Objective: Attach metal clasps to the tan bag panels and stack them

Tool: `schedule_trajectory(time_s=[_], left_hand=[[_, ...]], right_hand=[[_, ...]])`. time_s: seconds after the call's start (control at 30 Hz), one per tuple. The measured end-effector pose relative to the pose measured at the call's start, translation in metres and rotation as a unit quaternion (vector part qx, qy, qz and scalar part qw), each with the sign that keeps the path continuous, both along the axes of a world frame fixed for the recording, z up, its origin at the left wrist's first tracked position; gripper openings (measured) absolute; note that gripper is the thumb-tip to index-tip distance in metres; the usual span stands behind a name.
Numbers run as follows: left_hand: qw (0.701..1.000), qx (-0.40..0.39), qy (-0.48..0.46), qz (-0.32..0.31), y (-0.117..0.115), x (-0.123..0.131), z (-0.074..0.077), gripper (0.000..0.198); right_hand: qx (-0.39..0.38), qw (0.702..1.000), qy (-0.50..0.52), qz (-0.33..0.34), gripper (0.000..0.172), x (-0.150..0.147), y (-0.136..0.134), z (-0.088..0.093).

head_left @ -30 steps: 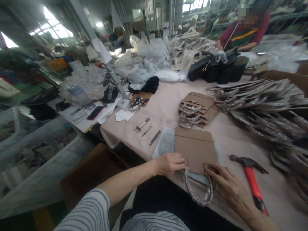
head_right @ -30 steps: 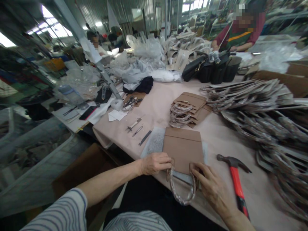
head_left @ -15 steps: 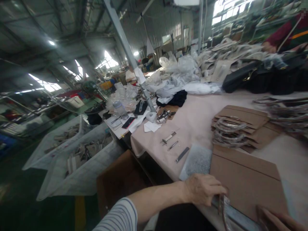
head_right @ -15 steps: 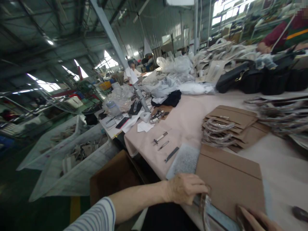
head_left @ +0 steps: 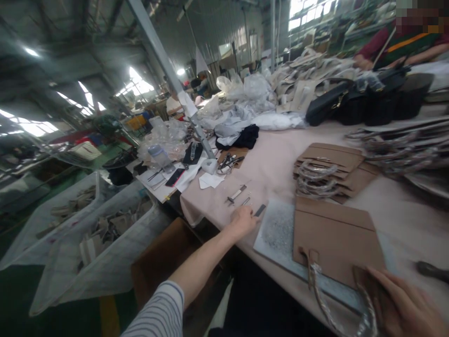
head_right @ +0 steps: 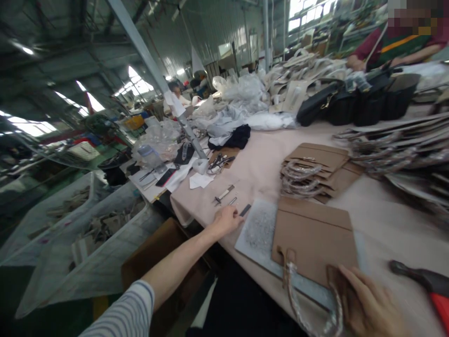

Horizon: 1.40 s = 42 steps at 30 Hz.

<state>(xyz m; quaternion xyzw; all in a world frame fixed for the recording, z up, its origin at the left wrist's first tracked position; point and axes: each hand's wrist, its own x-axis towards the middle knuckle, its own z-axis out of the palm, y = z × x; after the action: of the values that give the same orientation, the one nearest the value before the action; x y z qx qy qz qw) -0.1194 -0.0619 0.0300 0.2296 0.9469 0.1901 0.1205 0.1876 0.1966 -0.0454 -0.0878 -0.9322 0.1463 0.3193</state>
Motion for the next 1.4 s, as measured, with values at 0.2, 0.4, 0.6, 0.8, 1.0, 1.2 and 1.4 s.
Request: schedule_trajectory(time_s=[0.2,0.4,0.6,0.8,1.0,1.2,1.4], left_hand=[[0.994,-0.019,-0.109,0.018,0.016,-0.012,-0.004,0.02],[0.966,0.091,-0.238,0.038,0.007,-0.022,0.002,0.028],[0.867,0.312,-0.387,0.043,0.001,0.015,0.011,0.036],[0.659,0.522,-0.538,0.064,0.038,0.076,0.007,0.061],[0.72,0.502,-0.477,0.042,0.077,0.108,0.001,0.052],[0.812,0.465,-0.351,-0.025,0.087,0.117,-0.003,0.023],[0.868,0.389,-0.298,-0.079,0.085,0.124,-0.007,0.02]], right_hand=[[-0.022,0.999,-0.02,-0.016,0.027,-0.002,-0.015,0.023],[-0.022,1.0,0.005,-0.021,0.026,0.0,-0.019,0.016],[-0.035,0.999,0.002,-0.004,0.028,-0.001,-0.019,0.033],[-0.046,0.998,0.014,-0.049,0.031,-0.01,-0.021,0.039],[-0.053,0.996,0.025,-0.059,0.028,-0.024,-0.034,0.03],[-0.068,0.995,0.034,-0.057,0.025,-0.022,-0.033,0.031],[-0.086,0.994,0.045,-0.046,0.022,-0.022,-0.034,0.03]])
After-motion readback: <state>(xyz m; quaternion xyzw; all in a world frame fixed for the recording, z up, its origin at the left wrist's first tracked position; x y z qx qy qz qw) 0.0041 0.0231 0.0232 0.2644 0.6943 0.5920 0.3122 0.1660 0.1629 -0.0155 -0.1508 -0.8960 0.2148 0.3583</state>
